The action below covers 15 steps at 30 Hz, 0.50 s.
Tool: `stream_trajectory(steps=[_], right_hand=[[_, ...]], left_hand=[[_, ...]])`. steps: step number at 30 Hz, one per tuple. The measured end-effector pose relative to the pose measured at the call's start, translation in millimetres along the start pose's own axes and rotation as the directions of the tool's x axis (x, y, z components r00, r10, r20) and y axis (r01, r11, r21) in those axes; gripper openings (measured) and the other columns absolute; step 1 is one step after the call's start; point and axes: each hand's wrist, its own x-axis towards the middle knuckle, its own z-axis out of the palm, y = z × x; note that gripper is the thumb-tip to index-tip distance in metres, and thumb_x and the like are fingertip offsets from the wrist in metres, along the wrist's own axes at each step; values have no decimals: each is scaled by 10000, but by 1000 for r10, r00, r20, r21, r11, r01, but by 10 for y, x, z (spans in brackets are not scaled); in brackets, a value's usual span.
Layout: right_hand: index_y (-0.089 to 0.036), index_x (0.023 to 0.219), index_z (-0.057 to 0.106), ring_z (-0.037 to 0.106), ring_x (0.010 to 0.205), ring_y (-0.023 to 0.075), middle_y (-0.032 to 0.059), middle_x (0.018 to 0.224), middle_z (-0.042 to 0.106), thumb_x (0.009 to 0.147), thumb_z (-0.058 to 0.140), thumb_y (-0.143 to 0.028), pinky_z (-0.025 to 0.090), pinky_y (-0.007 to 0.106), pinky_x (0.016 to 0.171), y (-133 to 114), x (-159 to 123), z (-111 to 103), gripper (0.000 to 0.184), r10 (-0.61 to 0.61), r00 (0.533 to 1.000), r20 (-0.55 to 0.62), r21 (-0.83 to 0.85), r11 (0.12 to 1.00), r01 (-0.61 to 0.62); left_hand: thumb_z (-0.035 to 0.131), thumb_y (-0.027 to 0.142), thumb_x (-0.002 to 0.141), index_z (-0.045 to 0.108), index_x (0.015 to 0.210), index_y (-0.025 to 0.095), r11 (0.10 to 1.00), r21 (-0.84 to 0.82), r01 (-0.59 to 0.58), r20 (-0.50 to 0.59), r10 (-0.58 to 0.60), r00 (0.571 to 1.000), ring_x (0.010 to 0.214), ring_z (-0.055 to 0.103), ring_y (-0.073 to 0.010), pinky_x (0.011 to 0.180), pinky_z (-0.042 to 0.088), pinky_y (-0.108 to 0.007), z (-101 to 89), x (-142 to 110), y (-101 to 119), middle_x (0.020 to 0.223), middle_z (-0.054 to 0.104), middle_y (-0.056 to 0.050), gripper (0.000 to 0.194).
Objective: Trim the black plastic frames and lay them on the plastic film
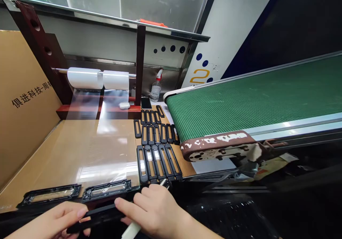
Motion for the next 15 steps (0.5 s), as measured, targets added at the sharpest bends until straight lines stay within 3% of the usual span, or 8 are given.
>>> stream_trajectory(steps=[3, 5, 6, 7, 8, 9, 12, 15], right_hand=[[-141, 1154, 553, 527, 496, 131, -12, 632, 618, 994, 454, -331, 333, 284, 447, 55, -33, 11, 268, 115, 993, -32, 90, 990, -112], [-154, 1170, 547, 584, 544, 123, 4, 732, 675, 980, 484, -352, 400, 259, 492, 119, -51, 30, 281, 207, 977, -43, 184, 963, -196], [-160, 1176, 548, 612, 574, 122, 12, 785, 694, 968, 511, -351, 428, 246, 520, 152, -58, 43, 285, 240, 970, -43, 222, 949, -225], [-165, 1181, 551, 639, 612, 123, 19, 833, 708, 954, 538, -340, 454, 236, 554, 183, -63, 59, 288, 264, 964, -39, 253, 936, -246], [-170, 1184, 556, 663, 655, 130, 27, 873, 716, 940, 561, -332, 476, 230, 590, 210, -67, 78, 293, 285, 958, -29, 279, 923, -266], [-174, 1184, 564, 681, 700, 139, 34, 904, 720, 928, 579, -330, 493, 228, 625, 233, -68, 101, 300, 306, 952, -15, 303, 909, -287], [-187, 1177, 587, 702, 791, 157, 44, 954, 725, 899, 615, -341, 519, 225, 704, 284, -62, 180, 319, 368, 930, 30, 371, 859, -352], [-193, 1177, 607, 698, 845, 167, 56, 997, 720, 878, 619, -320, 525, 225, 749, 328, -50, 242, 326, 429, 900, 79, 414, 807, -421]], left_hand=[[448, 857, 629, 671, 806, 154, 975, -220, 32, -53, -44, 998, 322, 374, -87, 354, 243, -213, -152, 15, 36, 411, 450, 25, 759], [442, 870, 622, 662, 950, 162, 933, -352, -76, -189, 9, 982, 347, 457, -110, 354, 321, -234, -331, 23, 124, 500, 552, 7, 811], [461, 843, 654, 627, 1054, 183, 919, -362, -155, -290, 47, 956, 460, 553, -126, 419, 416, -239, -421, 30, 185, 637, 623, -5, 789], [462, 774, 741, 532, 1230, 206, 908, -354, -226, -375, 84, 923, 782, 652, -144, 635, 506, -222, -502, 42, 250, 949, 679, -46, 753], [446, 738, 784, 450, 1309, 194, 893, -334, -302, -487, 110, 866, 1040, 607, -149, 799, 495, -208, -567, 60, 314, 1177, 624, -80, 756], [432, 694, 826, 350, 1381, 198, 885, -326, -331, -522, 123, 844, 1245, 475, -137, 956, 419, -200, -615, 86, 371, 1388, 488, -82, 749], [423, 625, 869, 190, 1450, 171, 878, -340, -337, -512, 128, 849, 1407, 264, -156, 1129, 252, -264, -663, 199, 477, 1574, 211, -93, 773], [465, 582, 869, 196, 1442, 132, 885, -360, -294, -436, 119, 892, 1324, 430, -217, 1117, 311, -330, -634, 320, 493, 1509, 339, -182, 777]])
